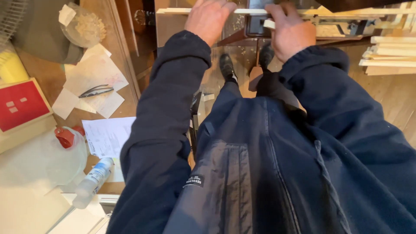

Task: Cutting wooden frame mouldings using a manual miter chopper.

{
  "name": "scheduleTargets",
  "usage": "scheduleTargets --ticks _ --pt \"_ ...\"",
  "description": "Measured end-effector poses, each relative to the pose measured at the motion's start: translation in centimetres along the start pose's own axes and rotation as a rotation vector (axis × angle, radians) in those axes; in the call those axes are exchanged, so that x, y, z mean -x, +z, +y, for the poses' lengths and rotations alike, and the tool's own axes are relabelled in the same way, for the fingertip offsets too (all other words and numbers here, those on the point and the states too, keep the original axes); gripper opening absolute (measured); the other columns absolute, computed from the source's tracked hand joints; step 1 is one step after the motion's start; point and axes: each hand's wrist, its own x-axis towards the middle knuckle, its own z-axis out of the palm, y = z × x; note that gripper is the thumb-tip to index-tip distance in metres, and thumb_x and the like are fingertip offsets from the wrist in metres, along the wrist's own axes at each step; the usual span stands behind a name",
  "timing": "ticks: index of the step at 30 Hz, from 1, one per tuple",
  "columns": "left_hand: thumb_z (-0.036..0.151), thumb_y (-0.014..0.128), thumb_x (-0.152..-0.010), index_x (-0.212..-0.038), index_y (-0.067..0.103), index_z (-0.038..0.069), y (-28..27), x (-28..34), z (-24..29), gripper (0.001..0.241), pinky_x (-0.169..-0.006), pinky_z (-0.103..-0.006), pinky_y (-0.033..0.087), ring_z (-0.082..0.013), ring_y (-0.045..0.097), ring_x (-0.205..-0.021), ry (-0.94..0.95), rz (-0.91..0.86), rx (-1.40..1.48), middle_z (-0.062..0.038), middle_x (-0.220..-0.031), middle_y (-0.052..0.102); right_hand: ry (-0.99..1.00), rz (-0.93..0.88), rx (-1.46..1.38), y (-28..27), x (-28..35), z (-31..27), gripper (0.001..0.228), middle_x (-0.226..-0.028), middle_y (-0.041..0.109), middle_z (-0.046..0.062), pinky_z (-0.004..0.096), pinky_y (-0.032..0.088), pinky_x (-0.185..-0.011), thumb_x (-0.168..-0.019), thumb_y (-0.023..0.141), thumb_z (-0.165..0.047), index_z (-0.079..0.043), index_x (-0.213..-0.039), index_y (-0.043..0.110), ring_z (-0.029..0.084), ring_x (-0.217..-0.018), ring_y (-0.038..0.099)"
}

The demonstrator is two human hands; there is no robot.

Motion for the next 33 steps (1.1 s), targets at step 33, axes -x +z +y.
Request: scheduleTargets --ticks 33 --pt "0.013 0.065 -0.106 -0.135 0.065 0.023 13.5 7.6 -5.4 0.031 -0.108 -0.0579 0.055 -0.0352 0.069 -0.123 -0.079 1.039 2.246 -0.008 -0.133 0.071 0.175 -0.245 0.155 -2.5 -1.4 -1.5 0.043 -0.128 0.055 0.018 0.048 0.056 -0.076 -0.103 0.074 -0.011 -0.023 -0.142 0.062 0.040 -0.090 0.067"
